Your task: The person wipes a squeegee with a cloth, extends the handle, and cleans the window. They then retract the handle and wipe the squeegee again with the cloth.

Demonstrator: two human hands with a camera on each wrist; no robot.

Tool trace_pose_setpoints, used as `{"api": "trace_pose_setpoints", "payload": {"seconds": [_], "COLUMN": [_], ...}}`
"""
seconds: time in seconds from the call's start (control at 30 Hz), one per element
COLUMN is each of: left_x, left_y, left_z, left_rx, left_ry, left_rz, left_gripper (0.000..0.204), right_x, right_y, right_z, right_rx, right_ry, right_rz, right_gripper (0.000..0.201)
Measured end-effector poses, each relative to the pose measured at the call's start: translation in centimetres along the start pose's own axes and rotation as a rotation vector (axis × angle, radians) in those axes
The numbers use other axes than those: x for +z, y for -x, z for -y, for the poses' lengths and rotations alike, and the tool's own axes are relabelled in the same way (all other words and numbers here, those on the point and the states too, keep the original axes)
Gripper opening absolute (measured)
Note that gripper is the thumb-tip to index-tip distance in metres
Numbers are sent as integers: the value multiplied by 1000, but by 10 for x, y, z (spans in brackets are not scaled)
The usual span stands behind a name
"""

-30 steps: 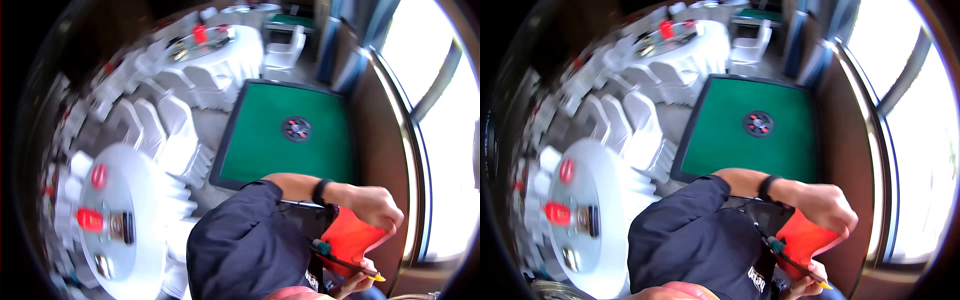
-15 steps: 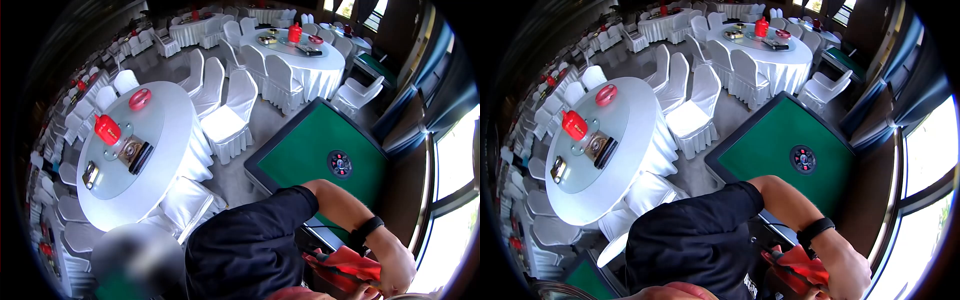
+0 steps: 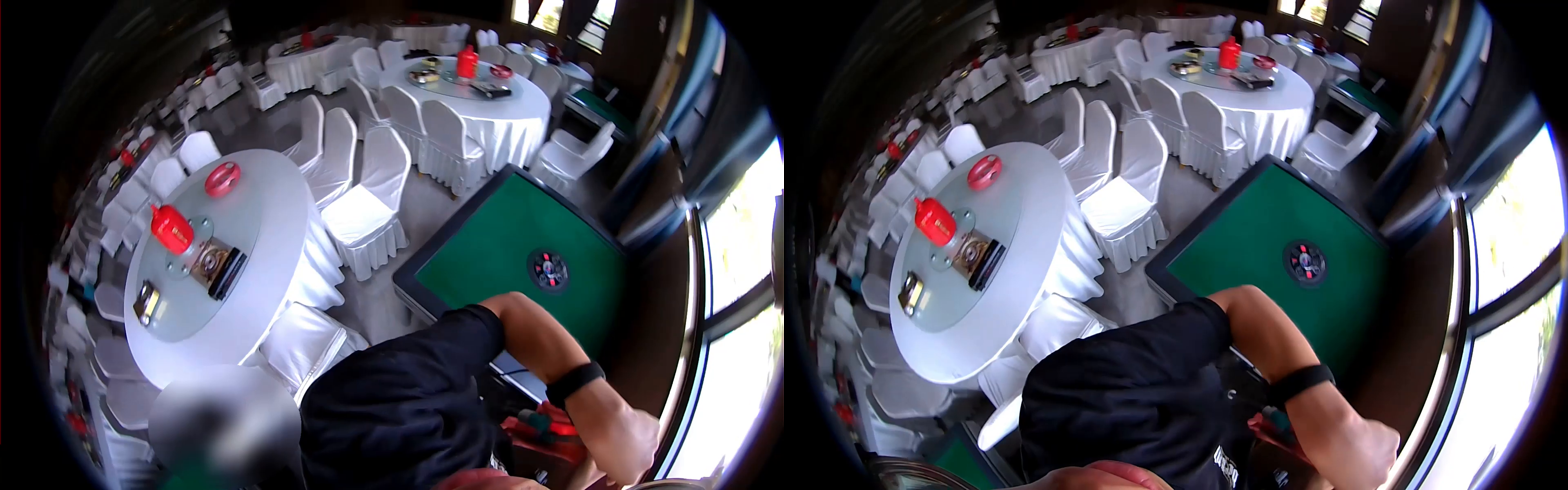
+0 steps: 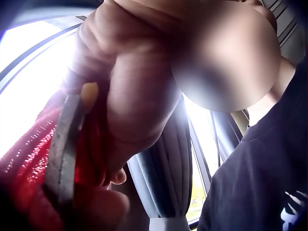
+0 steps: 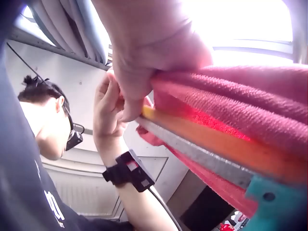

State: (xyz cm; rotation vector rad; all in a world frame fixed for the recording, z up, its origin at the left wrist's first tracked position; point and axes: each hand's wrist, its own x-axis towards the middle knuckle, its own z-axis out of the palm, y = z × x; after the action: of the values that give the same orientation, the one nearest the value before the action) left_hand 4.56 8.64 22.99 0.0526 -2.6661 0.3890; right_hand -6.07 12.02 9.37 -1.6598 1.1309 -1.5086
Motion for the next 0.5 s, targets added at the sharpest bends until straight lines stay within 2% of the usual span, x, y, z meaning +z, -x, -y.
{"api": "trace_pose_setpoints", "payload": {"seconds": [0.07,0.1,0.13,0.2,0.23,0.27,0.3,0.33,0.37,0.4,0.47,0.5], "left_x": [-12,-20,-25,-32,-34,-21,-15,-9,-3,5,16,21], "left_y": [14,14,19,26,28,26,23,20,20,17,11,7], "left_z": [14,18,28,45,50,54,58,63,64,69,72,73], "left_rx": [4,-73,-74,-70,-91,-149,-152,-164,-151,-151,-117,-92], "left_ry": [59,100,150,305,271,227,133,21,17,4,106,108], "left_rz": [-59,16,46,21,45,-14,11,39,-41,-115,-189,-211], "left_gripper": [7,6,2,5,9,6,7,9,11,14,17,17], "right_x": [-17,-26,-33,-44,-52,-60,-65,-73,-83,-90,-96,-97], "right_y": [7,12,14,14,11,13,13,11,16,18,33,35], "right_z": [1,4,6,10,11,9,6,8,8,9,27,33], "right_rx": [62,102,139,188,168,132,-29,-149,-325,-414,-191,-13], "right_ry": [24,29,19,-45,-113,-183,-287,-443,-594,-639,-604,-478], "right_rz": [-45,-76,-107,-197,-266,-345,-433,-406,-322,-308,-337,-303], "right_gripper": [15,15,14,14,13,13,13,14,15,13,17,23]}}
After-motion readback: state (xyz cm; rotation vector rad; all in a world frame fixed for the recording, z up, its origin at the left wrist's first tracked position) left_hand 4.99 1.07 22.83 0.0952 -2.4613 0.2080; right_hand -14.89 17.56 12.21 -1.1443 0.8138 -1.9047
